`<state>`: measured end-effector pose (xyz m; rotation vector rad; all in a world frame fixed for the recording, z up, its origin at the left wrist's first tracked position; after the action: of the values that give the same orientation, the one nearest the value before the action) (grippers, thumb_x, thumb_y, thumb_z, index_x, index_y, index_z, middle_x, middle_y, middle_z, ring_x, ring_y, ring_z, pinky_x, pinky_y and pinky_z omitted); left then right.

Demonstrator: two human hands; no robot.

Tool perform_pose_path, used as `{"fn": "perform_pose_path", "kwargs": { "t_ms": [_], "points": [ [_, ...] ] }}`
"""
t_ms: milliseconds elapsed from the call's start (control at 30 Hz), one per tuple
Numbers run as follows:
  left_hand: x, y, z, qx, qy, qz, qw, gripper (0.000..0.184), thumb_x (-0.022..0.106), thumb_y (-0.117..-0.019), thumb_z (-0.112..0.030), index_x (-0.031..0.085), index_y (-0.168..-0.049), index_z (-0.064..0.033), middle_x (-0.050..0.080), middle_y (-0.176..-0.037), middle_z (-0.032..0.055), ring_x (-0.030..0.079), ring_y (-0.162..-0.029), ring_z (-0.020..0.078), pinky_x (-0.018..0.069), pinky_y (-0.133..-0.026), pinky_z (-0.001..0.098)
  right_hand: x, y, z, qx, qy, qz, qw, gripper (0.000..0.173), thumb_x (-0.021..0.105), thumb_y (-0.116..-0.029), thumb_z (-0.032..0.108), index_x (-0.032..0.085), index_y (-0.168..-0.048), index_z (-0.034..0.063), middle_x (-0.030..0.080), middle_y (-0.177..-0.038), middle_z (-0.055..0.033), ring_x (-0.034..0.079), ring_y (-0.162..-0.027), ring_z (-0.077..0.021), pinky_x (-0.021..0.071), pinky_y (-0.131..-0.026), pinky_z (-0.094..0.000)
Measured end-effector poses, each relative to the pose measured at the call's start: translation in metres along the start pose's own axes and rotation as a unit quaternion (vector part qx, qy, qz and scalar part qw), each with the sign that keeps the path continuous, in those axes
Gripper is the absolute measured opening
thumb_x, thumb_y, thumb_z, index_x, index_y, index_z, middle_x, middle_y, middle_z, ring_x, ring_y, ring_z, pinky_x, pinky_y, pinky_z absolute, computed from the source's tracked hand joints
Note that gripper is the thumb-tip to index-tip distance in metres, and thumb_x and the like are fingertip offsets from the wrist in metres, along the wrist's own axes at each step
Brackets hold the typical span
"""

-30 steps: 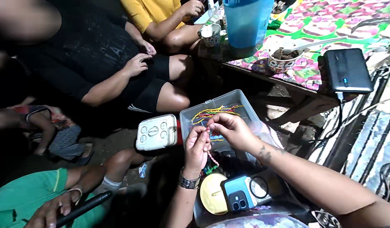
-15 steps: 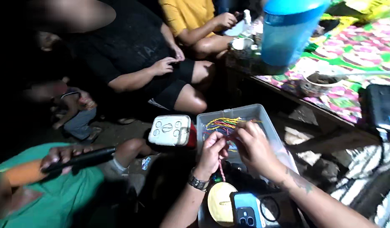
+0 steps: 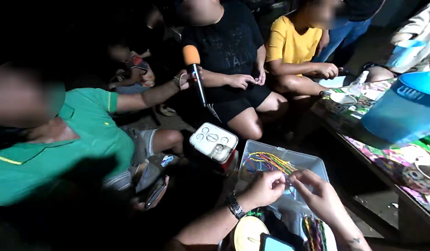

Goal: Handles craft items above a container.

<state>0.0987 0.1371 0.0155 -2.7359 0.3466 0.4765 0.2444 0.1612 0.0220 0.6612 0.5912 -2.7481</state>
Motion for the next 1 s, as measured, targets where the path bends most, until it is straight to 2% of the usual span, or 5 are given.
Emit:
{"fn": "perform_pose_path", "kwargs": {
  "t_ms": [133, 400, 633, 800, 1000],
  "points": [
    [0.005, -0.003, 0.011, -0.071, 0.008, -0.016, 0.997, 0.015, 0.054, -0.0925, 0.003, 0.065, -0.101, 0.0092, 0.068, -0.09, 0.0156, 0.065, -0.082, 0.0155, 0.0543, -0.078, 0.0323, -0.001, 0.007, 0.019, -0.102, 0.141, -0.082, 0.981, 0.024, 0.061, -0.0896, 0.024, 0.076, -0.09, 0.0048, 0.07, -0.101, -0.0153, 0.067, -0.095, -0.0345, 0.0519, -0.082, -0.0599],
    [0.023, -0.007, 0.009, -0.152, 0.341, -0.022, 0.927, 0.012, 0.047, -0.1032, -0.006, 0.059, -0.104, -0.009, 0.064, -0.082, -0.0056, 0.05, -0.056, -0.0036, 0.0395, -0.05, 0.0119, -0.022, 0.024, -0.001, -0.058, 0.081, -0.152, 0.983, 0.023, 0.06, -0.0902, 0.027, 0.076, -0.089, 0.011, 0.066, -0.102, -0.0089, 0.063, -0.098, -0.0273, 0.0498, -0.086, -0.0512],
    [0.048, -0.012, -0.003, 0.019, 0.089, 0.06, 0.994, 0.033, 0.058, -0.0909, 0.007, 0.054, -0.124, 0.0085, 0.066, -0.099, 0.0082, 0.064, -0.083, 0.0047, 0.0554, -0.077, 0.0231, -0.041, 0.045, 0.001, -0.062, 0.09, -0.202, 0.973, 0.025, 0.062, -0.0904, 0.034, 0.076, -0.084, 0.0136, 0.068, -0.098, -0.0064, 0.063, -0.097, -0.0239, 0.0485, -0.087, -0.0497],
    [0.043, -0.014, 0.007, -0.056, 0.056, -0.006, 0.997, 0.013, 0.059, -0.0949, 0.002, 0.066, -0.105, 0.0066, 0.069, -0.087, 0.0036, 0.066, -0.076, 0.0031, 0.057, -0.074, 0.0228, -0.038, 0.051, 0.016, -0.114, 0.156, -0.215, 0.957, 0.022, 0.06, -0.0941, 0.036, 0.074, -0.087, 0.0205, 0.069, -0.098, -0.0032, 0.064, -0.101, -0.024, 0.0442, -0.094, -0.052],
    [0.031, -0.014, 0.013, -0.064, 0.372, 0.016, 0.926, 0.01, 0.069, -0.0959, -0.017, 0.066, -0.104, -0.0228, 0.067, -0.083, -0.0085, 0.053, -0.057, -0.0046, 0.0445, -0.052, 0.0119, -0.045, 0.037, -0.008, 0.016, 0.035, -0.232, 0.972, 0.023, 0.058, -0.0908, 0.031, 0.073, -0.085, 0.0148, 0.067, -0.098, -0.004, 0.064, -0.096, -0.0223, 0.0481, -0.085, -0.0514]
  ]
}}
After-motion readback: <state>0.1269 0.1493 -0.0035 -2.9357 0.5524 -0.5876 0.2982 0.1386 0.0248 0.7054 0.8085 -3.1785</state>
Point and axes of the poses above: each hand's wrist, its own y-axis away from the middle knuckle, its own x-axis out of the palm, z = x × y, the point moved 7 cm from there along -y, towards the middle knuckle
